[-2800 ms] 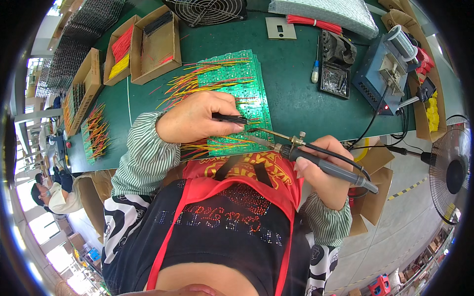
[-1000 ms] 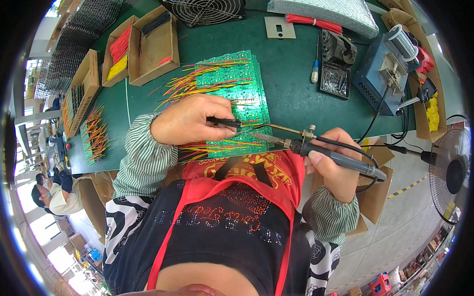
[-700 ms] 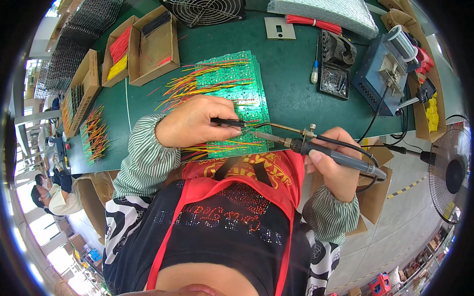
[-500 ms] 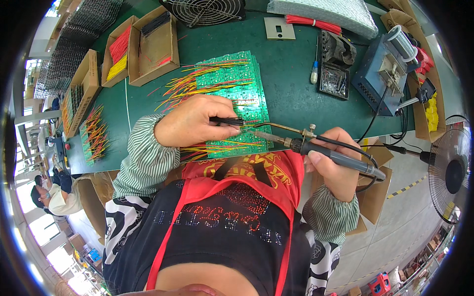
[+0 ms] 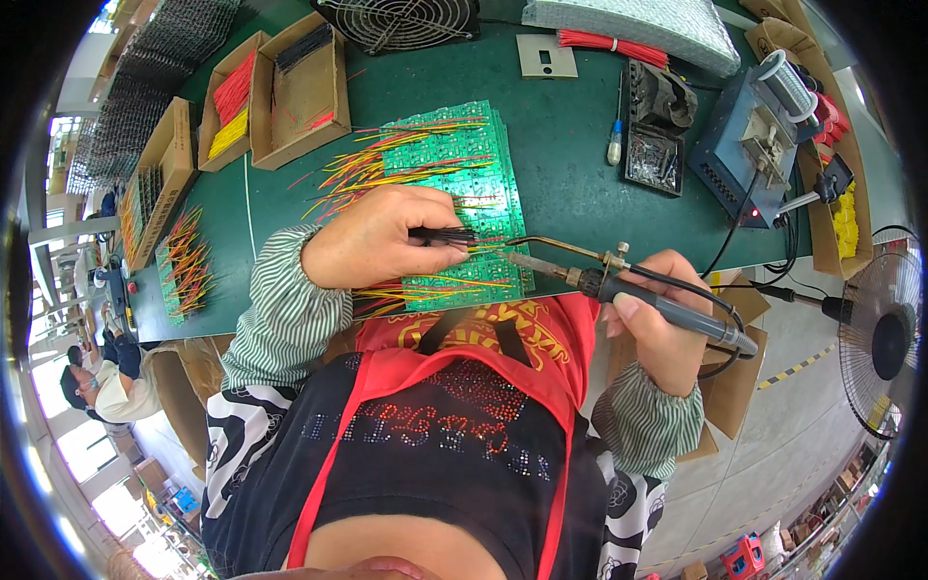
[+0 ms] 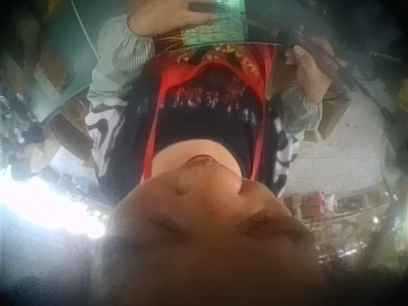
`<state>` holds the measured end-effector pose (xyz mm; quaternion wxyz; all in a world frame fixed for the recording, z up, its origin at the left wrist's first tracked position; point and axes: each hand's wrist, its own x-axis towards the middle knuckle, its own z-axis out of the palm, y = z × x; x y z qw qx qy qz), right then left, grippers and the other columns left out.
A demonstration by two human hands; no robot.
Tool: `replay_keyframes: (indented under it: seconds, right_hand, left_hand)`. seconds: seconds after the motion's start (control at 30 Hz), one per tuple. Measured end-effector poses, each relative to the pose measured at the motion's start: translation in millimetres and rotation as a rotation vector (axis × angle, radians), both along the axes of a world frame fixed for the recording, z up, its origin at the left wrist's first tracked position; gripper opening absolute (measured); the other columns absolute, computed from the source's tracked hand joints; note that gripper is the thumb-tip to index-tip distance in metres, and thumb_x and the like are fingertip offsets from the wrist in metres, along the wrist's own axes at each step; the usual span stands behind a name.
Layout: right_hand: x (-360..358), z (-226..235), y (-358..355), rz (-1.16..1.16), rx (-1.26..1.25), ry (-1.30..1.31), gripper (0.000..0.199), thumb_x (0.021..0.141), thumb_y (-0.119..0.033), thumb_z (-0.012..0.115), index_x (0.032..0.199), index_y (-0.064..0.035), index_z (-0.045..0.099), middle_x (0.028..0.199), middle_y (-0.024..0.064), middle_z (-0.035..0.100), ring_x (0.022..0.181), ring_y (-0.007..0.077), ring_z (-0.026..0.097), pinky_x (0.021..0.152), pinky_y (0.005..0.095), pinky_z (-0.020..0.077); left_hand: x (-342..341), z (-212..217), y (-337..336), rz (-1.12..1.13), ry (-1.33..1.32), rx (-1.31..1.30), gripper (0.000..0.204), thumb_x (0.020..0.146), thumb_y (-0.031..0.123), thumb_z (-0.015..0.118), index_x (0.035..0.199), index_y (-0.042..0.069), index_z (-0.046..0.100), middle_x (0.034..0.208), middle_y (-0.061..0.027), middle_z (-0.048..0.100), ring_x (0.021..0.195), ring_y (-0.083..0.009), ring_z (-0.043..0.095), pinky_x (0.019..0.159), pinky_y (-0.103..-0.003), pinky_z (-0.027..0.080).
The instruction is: The person solders wires onto a printed circuit board array with a soldering iron, then trims the wires with wire cutters.
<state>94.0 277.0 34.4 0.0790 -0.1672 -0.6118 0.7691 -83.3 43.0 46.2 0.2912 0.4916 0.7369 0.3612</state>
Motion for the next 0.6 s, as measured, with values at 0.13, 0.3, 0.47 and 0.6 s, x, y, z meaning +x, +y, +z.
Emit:
replay_keyframes:
  seconds: [0.13, 0.3, 0.47, 0.6]
  right_hand:
    - [-0.7, 1.3, 1.2, -0.004, 0.002, -0.037, 0.014, 0.074, -0.001, 0.058, 0.085, 0.0033, 0.05, 0.066, 0.01, 0.059, 0.053, 0.0113, 0.056, 0.048, 0.0217, 0.0481]
    - [-2.7, 5.4, -2.7, -0.002, 0.016, -0.031, 0.014, 0.075, 0.0, 0.059, 0.086, 0.0036, 0.051, 0.068, 0.0103, 0.06, 0.055, 0.0119, 0.057, 0.051, 0.0224, 0.0492]
    - [-3.0, 6.6, -12.2, -0.014, 0.106, -0.005, 0.016, 0.075, 0.002, 0.061, 0.088, 0.0041, 0.051, 0.071, 0.0111, 0.061, 0.059, 0.0127, 0.059, 0.056, 0.0241, 0.0504]
    - [-7.2, 6.0, -16.6, -0.069, 0.252, 0.047, 0.015, 0.077, 0.001, 0.056, 0.09, 0.0023, 0.049, 0.07, 0.0122, 0.059, 0.054, 0.0127, 0.055, 0.051, 0.021, 0.045]
  left_hand:
    - [-1.4, -3.5, 0.8, 0.006, -0.008, -0.007, 0.02, 0.078, 0.018, 0.064, 0.08, -0.002, 0.06, 0.072, -0.0113, 0.052, 0.065, -0.0257, 0.052, 0.058, -0.035, 0.041]
    - [-4.1, -0.2, -1.4, 0.0, 0.039, 0.007, 0.017, 0.079, 0.015, 0.065, 0.081, -0.001, 0.059, 0.071, -0.0091, 0.051, 0.062, -0.0216, 0.051, 0.055, -0.031, 0.04]
    - [-5.1, 6.6, -6.7, 0.092, 0.087, -0.01, 0.022, 0.077, 0.019, 0.063, 0.083, -0.002, 0.061, 0.077, -0.0149, 0.056, 0.073, -0.0322, 0.056, 0.064, -0.039, 0.044]
    - [-11.1, 10.8, -17.6, 0.117, 0.094, 0.028, 0.021, 0.08, 0.016, 0.064, 0.081, -0.003, 0.058, 0.074, -0.0125, 0.053, 0.067, -0.0273, 0.053, 0.06, -0.034, 0.042]
